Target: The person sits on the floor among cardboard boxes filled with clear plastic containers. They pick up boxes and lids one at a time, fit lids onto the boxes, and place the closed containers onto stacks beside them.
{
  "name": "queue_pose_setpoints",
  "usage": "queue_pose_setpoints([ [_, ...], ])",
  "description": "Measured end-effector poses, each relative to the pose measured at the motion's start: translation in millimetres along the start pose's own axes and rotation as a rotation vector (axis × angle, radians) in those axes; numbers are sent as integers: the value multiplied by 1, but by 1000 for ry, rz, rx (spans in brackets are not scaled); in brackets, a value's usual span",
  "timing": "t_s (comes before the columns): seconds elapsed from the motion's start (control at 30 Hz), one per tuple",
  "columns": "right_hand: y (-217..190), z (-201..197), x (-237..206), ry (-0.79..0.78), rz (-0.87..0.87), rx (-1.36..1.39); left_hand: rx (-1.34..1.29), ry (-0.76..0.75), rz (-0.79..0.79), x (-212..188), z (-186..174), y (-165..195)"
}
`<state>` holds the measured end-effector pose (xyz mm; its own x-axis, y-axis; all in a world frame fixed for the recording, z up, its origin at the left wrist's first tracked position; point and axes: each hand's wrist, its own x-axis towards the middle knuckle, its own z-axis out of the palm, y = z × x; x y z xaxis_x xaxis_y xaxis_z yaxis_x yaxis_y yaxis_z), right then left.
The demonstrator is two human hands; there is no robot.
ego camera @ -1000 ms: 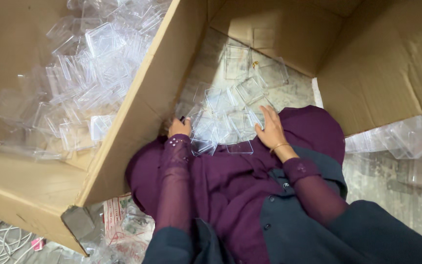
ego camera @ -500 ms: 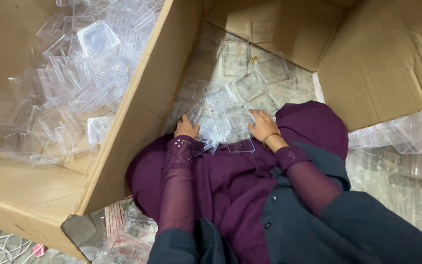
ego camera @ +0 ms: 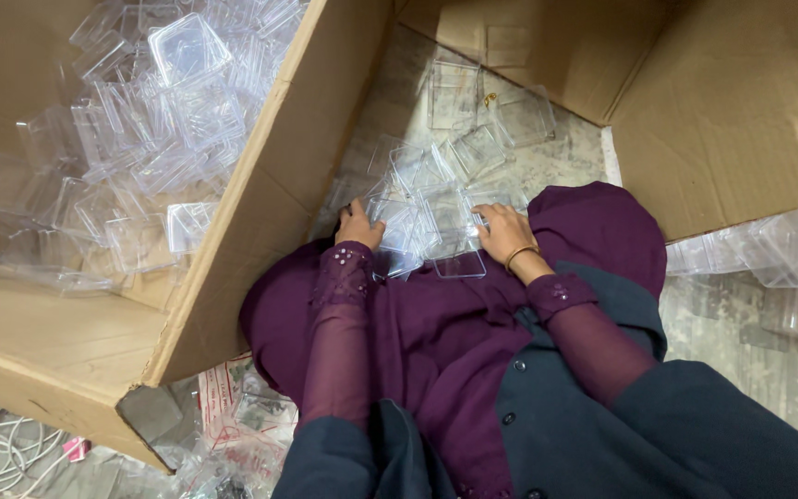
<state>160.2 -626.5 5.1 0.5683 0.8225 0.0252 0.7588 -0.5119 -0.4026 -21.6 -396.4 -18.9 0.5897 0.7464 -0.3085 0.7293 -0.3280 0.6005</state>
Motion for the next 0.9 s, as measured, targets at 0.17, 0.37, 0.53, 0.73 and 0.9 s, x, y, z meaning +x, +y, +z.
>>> queue_pose_setpoints([
  [0.17, 3, 5, 1, -30, 21, -31, 7, 26, 10, -1, -2, 3],
  [0.37, -50, -50, 12, 390, -223, 385, -512, 713, 529, -33, -59, 41],
  [0.53, -108, -107, 54, 416, -566, 304, -1077, 888, 444, -41, -106, 101],
  [0.73, -33, -141, 85, 954, -327, 806, -815, 750, 1015, -44, -50, 208],
  [0.9, 35, -113, 98, 707, 692, 893, -327, 506, 962, -32, 18, 240],
])
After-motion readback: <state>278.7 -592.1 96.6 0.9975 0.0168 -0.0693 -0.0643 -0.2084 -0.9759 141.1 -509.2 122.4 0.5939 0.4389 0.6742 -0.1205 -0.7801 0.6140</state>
